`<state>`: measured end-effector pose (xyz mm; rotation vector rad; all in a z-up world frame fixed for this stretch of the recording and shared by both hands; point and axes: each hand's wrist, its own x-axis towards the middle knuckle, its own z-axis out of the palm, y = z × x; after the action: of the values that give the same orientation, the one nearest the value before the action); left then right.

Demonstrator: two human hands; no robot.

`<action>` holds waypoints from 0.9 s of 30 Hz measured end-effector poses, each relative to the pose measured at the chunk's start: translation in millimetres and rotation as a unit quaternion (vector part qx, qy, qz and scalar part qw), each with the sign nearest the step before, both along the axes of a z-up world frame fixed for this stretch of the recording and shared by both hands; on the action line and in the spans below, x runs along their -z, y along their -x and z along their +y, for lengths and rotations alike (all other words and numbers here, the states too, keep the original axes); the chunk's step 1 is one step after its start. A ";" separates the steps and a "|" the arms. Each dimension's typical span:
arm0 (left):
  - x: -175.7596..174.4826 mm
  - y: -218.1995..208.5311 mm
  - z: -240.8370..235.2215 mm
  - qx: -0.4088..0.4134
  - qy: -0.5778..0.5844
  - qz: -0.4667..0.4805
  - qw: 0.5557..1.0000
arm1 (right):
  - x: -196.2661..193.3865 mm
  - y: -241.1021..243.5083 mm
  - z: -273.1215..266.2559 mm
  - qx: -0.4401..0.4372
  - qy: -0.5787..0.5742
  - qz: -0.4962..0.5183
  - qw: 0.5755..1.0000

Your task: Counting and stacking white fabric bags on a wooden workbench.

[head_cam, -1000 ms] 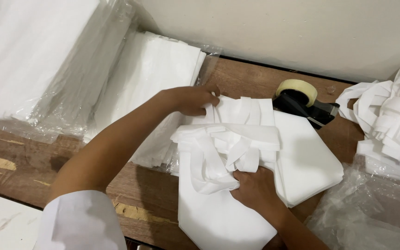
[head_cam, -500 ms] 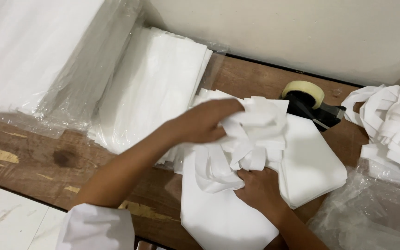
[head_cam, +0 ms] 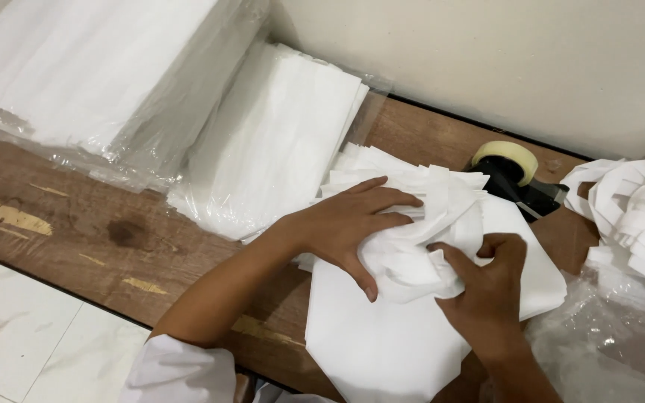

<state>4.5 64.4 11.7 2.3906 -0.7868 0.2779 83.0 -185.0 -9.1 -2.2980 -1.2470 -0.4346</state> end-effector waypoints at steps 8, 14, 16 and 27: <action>-2.1 -14.6 -4.8 -0.076 -0.024 0.041 0.996 | -75.9 -25.6 27.7 -0.096 -0.110 -0.118 0.982; -44.3 -21.3 4.8 -0.086 0.150 -0.069 0.983 | -134.6 -46.1 22.9 -0.074 0.086 0.208 0.972; -54.8 -21.0 5.8 -0.117 0.181 -0.061 0.975 | -139.8 -57.6 17.6 -0.024 0.104 0.331 0.938; -115.1 -7.1 -14.2 0.070 0.233 -0.135 0.961 | -114.4 -61.0 2.6 -0.074 -0.006 0.356 0.932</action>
<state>11.6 50.3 126.8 1.8668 -0.8941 0.6632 143.9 -182.4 105.3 -2.0313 -1.0079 0.4199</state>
